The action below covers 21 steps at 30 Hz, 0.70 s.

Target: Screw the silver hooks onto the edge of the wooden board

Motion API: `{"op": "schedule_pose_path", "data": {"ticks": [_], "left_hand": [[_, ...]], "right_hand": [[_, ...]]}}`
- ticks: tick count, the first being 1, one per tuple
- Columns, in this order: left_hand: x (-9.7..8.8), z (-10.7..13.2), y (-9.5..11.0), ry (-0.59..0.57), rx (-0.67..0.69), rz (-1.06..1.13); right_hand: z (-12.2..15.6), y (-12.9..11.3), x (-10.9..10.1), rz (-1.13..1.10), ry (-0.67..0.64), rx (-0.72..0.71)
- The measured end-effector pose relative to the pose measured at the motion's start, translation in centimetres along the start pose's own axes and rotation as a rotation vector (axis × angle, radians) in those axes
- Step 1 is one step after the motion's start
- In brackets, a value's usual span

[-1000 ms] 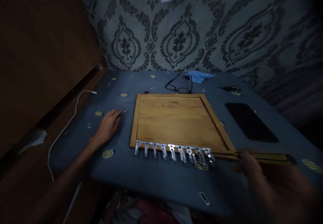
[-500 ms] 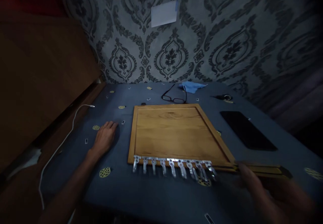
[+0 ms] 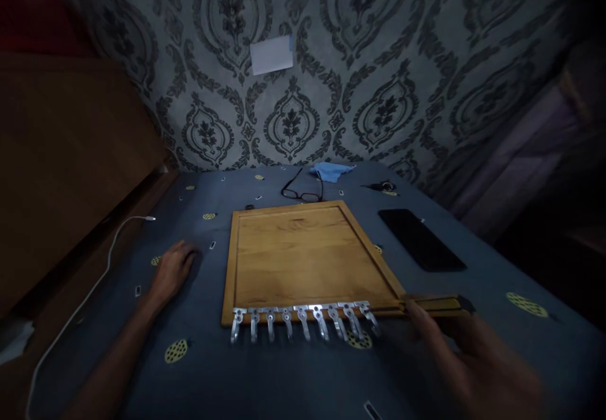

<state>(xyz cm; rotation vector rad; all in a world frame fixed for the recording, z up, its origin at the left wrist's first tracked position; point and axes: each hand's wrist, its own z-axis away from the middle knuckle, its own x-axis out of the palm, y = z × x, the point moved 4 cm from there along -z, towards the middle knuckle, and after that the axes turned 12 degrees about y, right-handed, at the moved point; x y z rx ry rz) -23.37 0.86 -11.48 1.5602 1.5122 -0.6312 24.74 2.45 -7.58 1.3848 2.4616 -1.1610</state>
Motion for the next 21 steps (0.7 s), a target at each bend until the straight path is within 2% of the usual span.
{"op": "schedule_pose_path", "data": {"ticks": [3,9,12,14,17,21], "left_hand": [[-0.2,-0.1,0.3,0.028,-0.022,0.018],[-1.5,0.2,1.1,-0.008,-0.099,0.047],[-2.3,0.2,1.9,-0.074,-0.138,0.066],[-2.6,-0.1,2.7,-0.131,-0.163,0.088],[-2.8,-0.5,4.1,-0.169,-0.273,0.113],[-2.7,-0.9,7.6,-0.201,-0.242,0.221]], "right_hand": [[0.1,0.3,0.4,-0.133,-0.057,0.008],[0.2,-0.3,0.2,-0.19,0.022,-0.09],[0.4,-0.3,0.7,-0.284,-0.03,0.01],[0.5,0.0,1.0,-0.329,-0.032,0.067],[0.7,0.3,1.3,-0.361,-0.033,0.123],[0.7,0.2,1.3,-0.378,-0.057,0.169]]}}
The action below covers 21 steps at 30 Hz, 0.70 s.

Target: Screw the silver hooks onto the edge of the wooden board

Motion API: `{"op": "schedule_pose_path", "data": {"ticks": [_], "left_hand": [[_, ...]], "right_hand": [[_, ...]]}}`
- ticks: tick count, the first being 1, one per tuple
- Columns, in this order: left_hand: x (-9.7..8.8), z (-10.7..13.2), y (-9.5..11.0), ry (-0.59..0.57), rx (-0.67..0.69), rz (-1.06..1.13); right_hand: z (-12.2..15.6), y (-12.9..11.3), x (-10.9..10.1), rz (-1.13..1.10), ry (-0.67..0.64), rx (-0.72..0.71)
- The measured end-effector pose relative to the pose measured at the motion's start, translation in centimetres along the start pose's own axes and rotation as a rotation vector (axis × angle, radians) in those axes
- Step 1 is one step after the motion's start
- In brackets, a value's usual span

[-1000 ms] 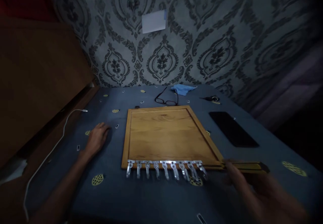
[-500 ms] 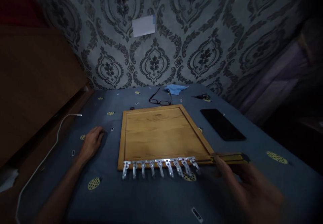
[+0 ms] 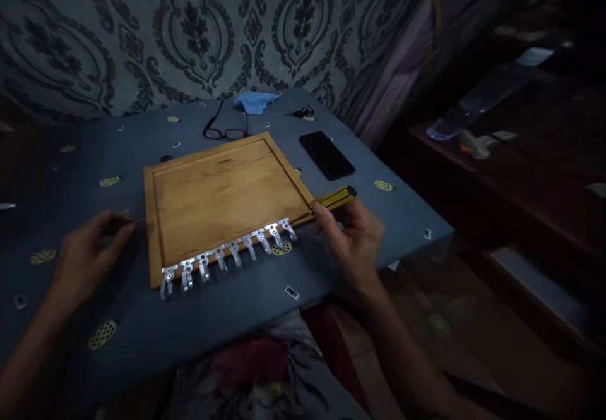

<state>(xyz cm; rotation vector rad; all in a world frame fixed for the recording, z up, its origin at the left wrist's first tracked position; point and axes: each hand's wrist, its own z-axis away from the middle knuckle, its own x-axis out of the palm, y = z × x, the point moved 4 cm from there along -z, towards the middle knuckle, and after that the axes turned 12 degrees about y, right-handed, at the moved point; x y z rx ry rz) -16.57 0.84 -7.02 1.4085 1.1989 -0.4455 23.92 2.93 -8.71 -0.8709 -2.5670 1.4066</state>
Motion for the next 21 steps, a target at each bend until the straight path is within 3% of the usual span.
{"op": "schedule_pose_path", "data": {"ticks": [7,15,21], "left_hand": [[2.7,0.5,5.9,-0.16,0.207,0.096],[6.2,0.2,9.7,-0.328,0.369,0.255],[8.7,1.1,14.4,-0.62,0.476,0.414]], "right_hand": [[0.1,0.5,-0.2,0.015,0.018,0.042],[0.1,-0.3,-0.1,-0.053,0.017,0.026],[0.0,0.0,-0.1,-0.037,0.004,0.03]]}}
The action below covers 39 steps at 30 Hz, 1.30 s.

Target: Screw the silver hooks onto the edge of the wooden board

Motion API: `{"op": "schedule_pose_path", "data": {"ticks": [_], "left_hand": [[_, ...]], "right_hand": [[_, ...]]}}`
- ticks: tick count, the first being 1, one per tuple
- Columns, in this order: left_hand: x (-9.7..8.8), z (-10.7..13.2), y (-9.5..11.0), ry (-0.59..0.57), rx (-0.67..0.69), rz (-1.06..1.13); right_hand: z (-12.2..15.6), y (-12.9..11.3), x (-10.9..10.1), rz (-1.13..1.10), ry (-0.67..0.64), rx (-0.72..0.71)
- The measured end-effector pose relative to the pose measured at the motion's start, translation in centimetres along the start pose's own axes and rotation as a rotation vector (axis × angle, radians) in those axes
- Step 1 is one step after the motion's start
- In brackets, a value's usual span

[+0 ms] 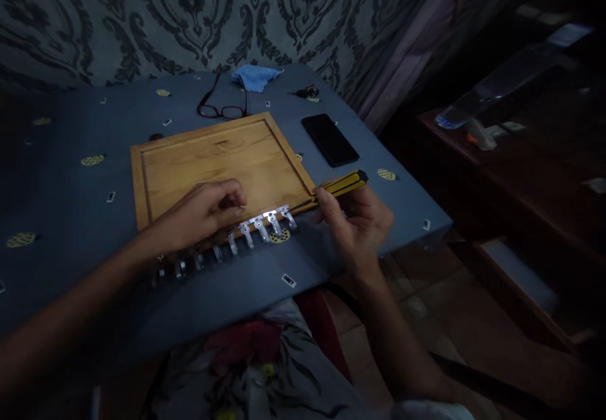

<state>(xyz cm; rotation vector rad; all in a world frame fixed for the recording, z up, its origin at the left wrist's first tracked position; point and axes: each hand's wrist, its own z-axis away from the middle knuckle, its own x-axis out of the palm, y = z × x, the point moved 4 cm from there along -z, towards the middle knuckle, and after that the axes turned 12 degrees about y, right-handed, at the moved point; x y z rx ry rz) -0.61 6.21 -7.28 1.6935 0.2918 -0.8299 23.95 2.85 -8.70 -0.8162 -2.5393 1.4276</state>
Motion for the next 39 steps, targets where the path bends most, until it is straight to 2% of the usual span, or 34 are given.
{"op": "schedule_pose_path", "data": {"ticks": [2,6,12,23,39], "left_hand": [[1.4,-1.3,0.8,-0.073,0.039,0.066],[3.6,-3.7,1.5,-0.143,0.119,0.125],[5.3,-5.3,1.4,-0.242,0.042,0.205],[6.4,-6.9,0.7,-0.391,-0.008,0.186],[7.0,-7.9,1.0,-0.427,-0.083,0.135]], "right_hand": [[-0.1,0.0,0.0,0.014,0.0,-0.005],[-0.1,-0.1,0.0,0.017,-0.012,0.027],[-0.1,-0.1,-0.1,0.005,0.008,0.035],[0.0,-0.1,-0.2,0.081,0.029,0.023],[0.1,-0.1,-0.1,-0.014,0.037,-0.008]]}}
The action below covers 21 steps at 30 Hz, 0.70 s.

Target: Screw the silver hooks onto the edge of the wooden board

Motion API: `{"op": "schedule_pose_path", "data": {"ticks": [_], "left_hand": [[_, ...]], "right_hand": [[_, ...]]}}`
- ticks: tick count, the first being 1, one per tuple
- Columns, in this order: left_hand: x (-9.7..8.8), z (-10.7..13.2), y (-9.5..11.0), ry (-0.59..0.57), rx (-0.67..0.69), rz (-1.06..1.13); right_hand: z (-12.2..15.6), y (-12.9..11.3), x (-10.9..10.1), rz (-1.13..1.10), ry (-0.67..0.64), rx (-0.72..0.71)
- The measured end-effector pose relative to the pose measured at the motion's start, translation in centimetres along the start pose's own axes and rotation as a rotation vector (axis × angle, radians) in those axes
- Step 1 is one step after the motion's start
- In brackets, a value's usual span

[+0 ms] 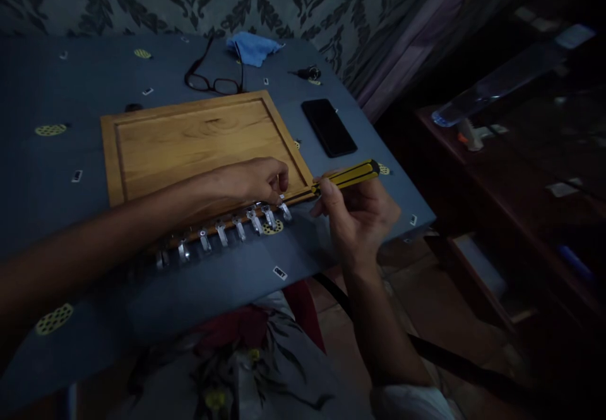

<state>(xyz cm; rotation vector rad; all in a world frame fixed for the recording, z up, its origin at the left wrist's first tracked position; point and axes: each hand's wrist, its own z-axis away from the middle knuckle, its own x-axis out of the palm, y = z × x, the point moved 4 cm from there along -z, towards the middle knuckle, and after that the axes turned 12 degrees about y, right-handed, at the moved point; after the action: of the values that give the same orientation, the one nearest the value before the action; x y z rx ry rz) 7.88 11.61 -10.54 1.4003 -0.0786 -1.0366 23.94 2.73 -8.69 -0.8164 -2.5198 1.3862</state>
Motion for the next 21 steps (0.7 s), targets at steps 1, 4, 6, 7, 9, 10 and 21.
{"op": "schedule_pose_path", "data": {"ticks": [1,4,6,7,9,10,21], "left_hand": [[0.04,-0.06,-0.01,0.003,-0.006,-0.001],[0.13,-0.24,-0.16,0.039,-0.022,-0.003],[0.19,-0.27,-0.21,0.067,-0.023,0.005],[0.23,-0.24,-0.19,0.073,-0.02,0.01],[0.33,-0.12,-0.05,0.061,-0.002,0.025],[0.38,-0.04,0.03,0.051,0.01,0.032],[0.27,0.32,0.08,0.008,0.094,0.066]], "right_hand": [[-0.02,-0.03,0.02,0.005,0.001,0.002],[-0.09,-0.14,0.02,0.025,0.004,0.0],[-0.1,-0.17,0.01,0.033,0.002,-0.003],[-0.09,-0.15,0.01,0.033,0.002,-0.001],[-0.04,-0.07,0.01,0.026,0.004,0.001],[-0.02,-0.02,0.0,0.02,0.007,0.0],[-0.04,0.01,-0.15,0.005,0.0,-0.004]]}}
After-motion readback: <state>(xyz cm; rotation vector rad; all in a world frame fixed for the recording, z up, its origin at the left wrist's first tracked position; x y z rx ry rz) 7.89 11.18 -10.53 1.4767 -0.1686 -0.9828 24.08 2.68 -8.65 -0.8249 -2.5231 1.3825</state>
